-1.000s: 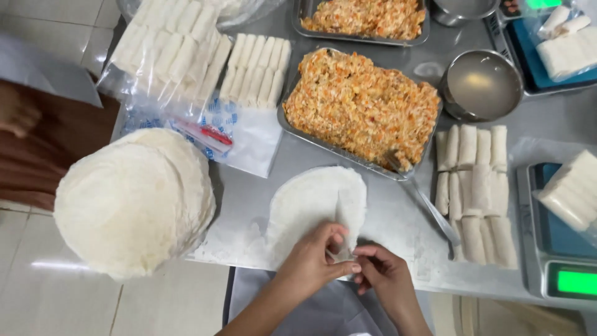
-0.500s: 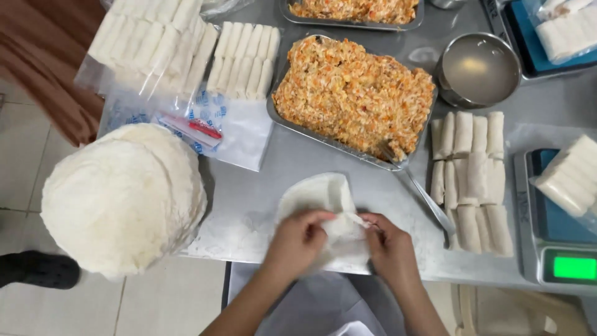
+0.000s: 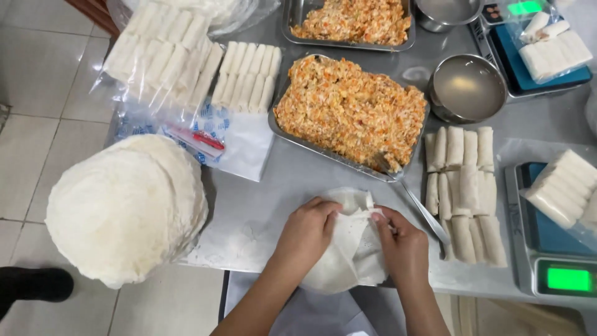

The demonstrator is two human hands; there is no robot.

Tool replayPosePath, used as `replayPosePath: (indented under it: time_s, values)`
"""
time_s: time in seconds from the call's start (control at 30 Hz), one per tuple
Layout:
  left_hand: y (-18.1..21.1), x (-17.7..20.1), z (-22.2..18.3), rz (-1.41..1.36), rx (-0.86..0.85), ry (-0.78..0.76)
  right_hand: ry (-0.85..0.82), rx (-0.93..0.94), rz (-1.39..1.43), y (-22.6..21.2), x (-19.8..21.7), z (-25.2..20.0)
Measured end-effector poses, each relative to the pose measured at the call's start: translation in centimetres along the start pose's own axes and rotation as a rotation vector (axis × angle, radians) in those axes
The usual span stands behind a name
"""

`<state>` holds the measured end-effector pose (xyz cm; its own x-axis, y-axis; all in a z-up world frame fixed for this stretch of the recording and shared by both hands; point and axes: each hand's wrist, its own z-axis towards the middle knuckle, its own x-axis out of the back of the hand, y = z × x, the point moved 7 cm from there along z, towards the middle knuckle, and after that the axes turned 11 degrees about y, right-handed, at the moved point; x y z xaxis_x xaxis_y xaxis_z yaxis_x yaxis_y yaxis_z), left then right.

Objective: The person is preparing lumpia by peeling wrappers, adding filling with a fork, and rolling them tightly.

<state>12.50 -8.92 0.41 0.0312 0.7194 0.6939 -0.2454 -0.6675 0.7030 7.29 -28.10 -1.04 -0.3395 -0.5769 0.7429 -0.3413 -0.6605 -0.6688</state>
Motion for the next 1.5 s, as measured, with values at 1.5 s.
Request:
replayPosePath:
  time_s: [1.5]
  values:
    - [-1.4,3.1,-2.1,-1.118,0.496,0.520,0.241,0.142,0.325,-8.0,1.1,-5.8]
